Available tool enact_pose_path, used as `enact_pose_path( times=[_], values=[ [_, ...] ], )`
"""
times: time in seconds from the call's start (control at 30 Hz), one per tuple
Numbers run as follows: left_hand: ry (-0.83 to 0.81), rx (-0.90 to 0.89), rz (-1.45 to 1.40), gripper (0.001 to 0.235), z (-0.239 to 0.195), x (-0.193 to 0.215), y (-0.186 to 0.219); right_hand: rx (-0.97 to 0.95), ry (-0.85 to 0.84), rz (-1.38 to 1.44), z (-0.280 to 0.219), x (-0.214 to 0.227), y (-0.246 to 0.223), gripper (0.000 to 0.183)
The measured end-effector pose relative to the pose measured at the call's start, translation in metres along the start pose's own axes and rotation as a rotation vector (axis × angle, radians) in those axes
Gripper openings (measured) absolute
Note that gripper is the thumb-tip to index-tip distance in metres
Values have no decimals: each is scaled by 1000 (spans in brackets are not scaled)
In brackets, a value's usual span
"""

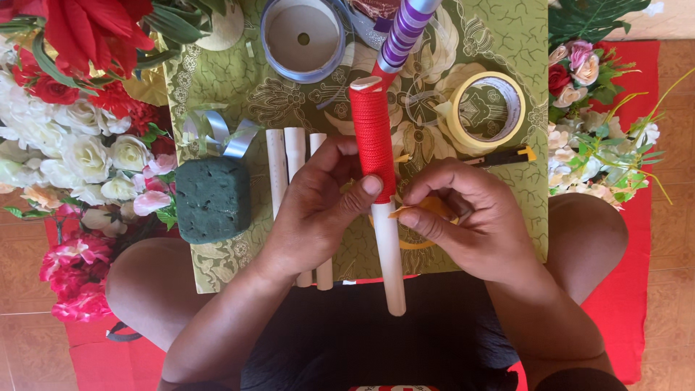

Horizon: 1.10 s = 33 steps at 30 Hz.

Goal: The person wraps a yellow ribbon spirally around a white pipe that has one end already covered in red thread.

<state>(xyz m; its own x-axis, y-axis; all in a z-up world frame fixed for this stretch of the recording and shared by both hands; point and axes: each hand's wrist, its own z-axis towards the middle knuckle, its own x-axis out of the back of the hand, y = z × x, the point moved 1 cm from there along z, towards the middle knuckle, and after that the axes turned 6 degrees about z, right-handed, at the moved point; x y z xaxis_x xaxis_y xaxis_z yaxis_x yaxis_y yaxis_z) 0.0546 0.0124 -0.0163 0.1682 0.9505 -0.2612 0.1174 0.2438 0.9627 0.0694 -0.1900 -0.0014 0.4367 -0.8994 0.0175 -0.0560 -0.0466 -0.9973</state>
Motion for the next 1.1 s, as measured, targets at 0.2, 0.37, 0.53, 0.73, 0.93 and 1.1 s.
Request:
enact_pose_path(
  times=[0.2, 0.37, 0.53, 0.73, 0.93, 1.1],
  values=[
    [-30, 11, -7, 41, -1, 2, -5, -12, -14, 20, 2, -3, -6, 10],
    [-41, 30, -32, 43, -3, 3, -10, -96, 43, 147, -2, -4, 3, 24],
    [-37, 17, -37, 45, -4, 4, -11, -108, 72, 166, -2, -6, 7, 26],
    [-40, 58, -125, 48, -4, 3, -12, -114, 54, 224, -2, -6, 5, 28],
    [-32, 69, -133, 48, -5, 3, -14, -92, 44, 243, 0, -8, 1, 26],
    [-42, 46, -181, 48, -5, 3, -17, -61, 30, 207, -1, -8, 0, 25]
  ],
)
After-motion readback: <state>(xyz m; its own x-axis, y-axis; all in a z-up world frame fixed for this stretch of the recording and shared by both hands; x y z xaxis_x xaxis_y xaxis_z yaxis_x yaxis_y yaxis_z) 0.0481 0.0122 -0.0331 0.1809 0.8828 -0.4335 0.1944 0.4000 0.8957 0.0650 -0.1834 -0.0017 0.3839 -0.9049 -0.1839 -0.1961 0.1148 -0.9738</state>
